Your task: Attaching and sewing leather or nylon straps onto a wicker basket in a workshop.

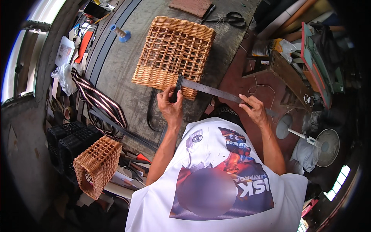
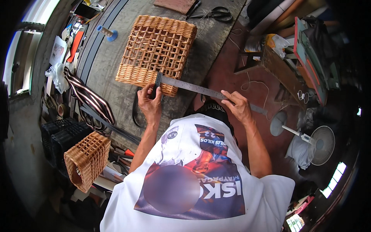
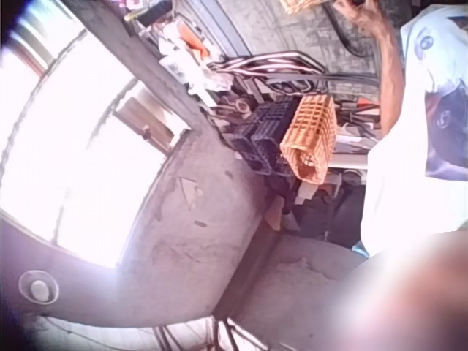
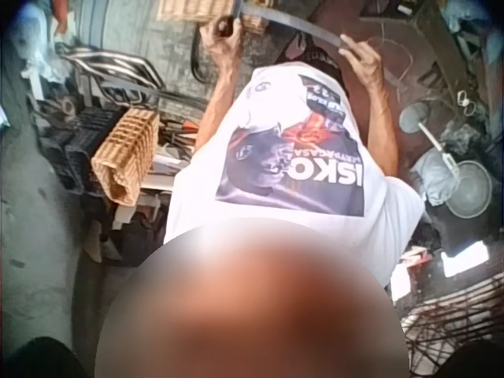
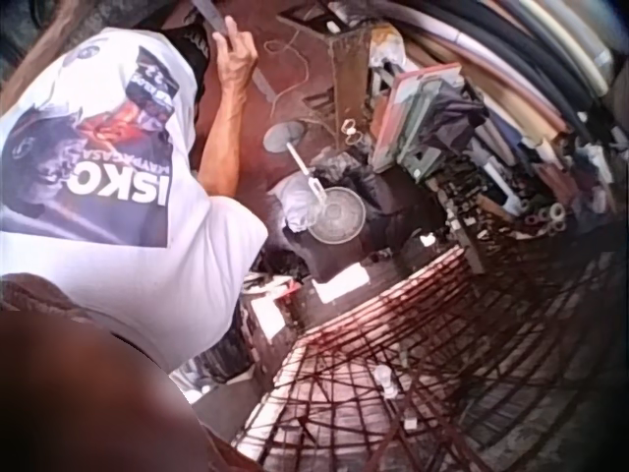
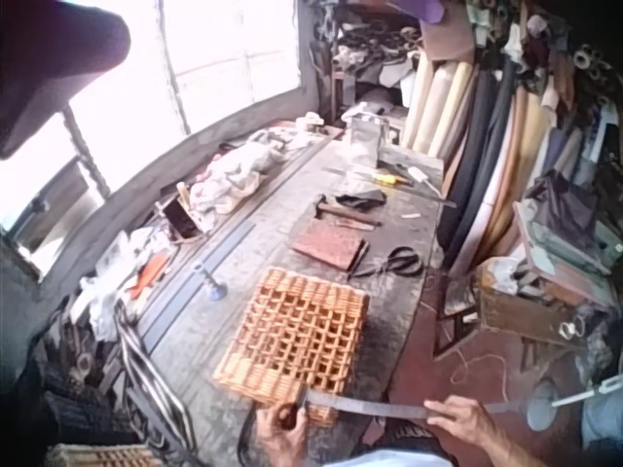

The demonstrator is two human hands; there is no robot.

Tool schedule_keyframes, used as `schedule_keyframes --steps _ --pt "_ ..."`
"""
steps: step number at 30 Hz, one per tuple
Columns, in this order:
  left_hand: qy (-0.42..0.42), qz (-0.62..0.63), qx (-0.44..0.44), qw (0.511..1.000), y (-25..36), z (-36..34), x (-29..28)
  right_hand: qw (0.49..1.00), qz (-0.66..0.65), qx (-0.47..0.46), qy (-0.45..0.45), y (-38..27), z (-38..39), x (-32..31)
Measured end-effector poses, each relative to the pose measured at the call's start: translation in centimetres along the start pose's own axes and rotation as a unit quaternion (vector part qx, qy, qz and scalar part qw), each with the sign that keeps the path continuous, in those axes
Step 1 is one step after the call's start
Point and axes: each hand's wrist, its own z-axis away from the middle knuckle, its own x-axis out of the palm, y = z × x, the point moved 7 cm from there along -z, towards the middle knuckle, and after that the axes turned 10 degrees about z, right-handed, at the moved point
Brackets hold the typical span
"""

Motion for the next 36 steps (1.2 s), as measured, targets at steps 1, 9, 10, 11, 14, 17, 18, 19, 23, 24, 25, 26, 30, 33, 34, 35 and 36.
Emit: schedule_keyframes --steps 1,9,10,11,14,17,18,19,23,24,25,26,30,33,34,35,36 --pt "-0.001 -0.003 -0.005 1.0 0.0 0.0 0.0 1.0 -0.003 0.0 -0.002 0.0 0.0 0.0" --pt "0.007 0.042 -0.028 0.999 -0.1 0.3 0.1 0.996 -0.062 0.048 -0.033 2.0 0.3 -0.1" --pt "0.01 0.043 -0.03 0.999 -0.3 0.3 0.1 0.995 -0.058 0.074 -0.014 2.5 0.0 -1.2" --pt "0.015 0.057 -0.028 0.998 -0.5 0.3 0.1 0.994 -0.053 0.099 0.004 3.1 -0.3 -2.0" --pt "0.026 0.075 -0.023 0.997 -0.6 0.2 0.3 0.986 -0.064 0.112 0.11 5.6 -2.4 -3.6" --pt "0.032 0.058 -0.021 0.998 -0.3 0.0 0.3 0.988 -0.037 0.088 0.124 7.4 -7.4 -4.3" --pt "0.029 0.041 -0.023 0.998 -0.2 0.0 0.2 0.99 -0.005 0.074 0.12 7.5 -9.7 -4.5" --pt "0.044 0.04 -0.028 0.998 0.0 0.0 0.0 0.992 0.0 0.048 0.119 8.1 -12.2 -4.3" --pt "0.043 0.053 -0.07 0.995 -0.3 0.3 0.2 0.994 0.05 0.003 0.1 8.9 -23.1 -2.8" --pt "0.043 0.07 -0.08 0.993 -0.5 0.4 0.2 0.993 0.06 -0.021 0.096 9.2 -25.8 -2.1" --pt "0.07 0.068 -0.088 0.991 -0.5 0.4 -0.2 0.993 0.064 -0.04 0.093 10.0 -28.4 -1.2" --pt "0.052 0.068 -0.089 0.992 -0.6 0.4 -0.2 0.992 0.083 -0.056 0.081 10.1 -30.7 -0.4" --pt "0.033 0.091 -0.127 0.987 -0.1 0.4 -0.2 0.974 0.183 -0.121 0.055 11.0 -37.7 2.2" --pt "0.048 0.072 -0.136 0.987 0.1 0.3 -0.7 0.943 0.258 -0.195 0.076 10.7 -40.1 3.2" --pt "0.041 0.049 -0.139 0.988 0.3 0.4 -0.6 0.911 0.309 -0.247 0.116 9.2 -40.0 2.9" --pt "0.059 0.05 -0.145 0.986 0.4 0.4 -0.8 0.909 0.305 -0.264 0.11 8.2 -40.0 2.6" --pt "0.055 0.058 -0.151 0.985 0.5 0.4 -0.8 0.908 0.253 -0.307 0.132 4.2 -39.0 1.3"
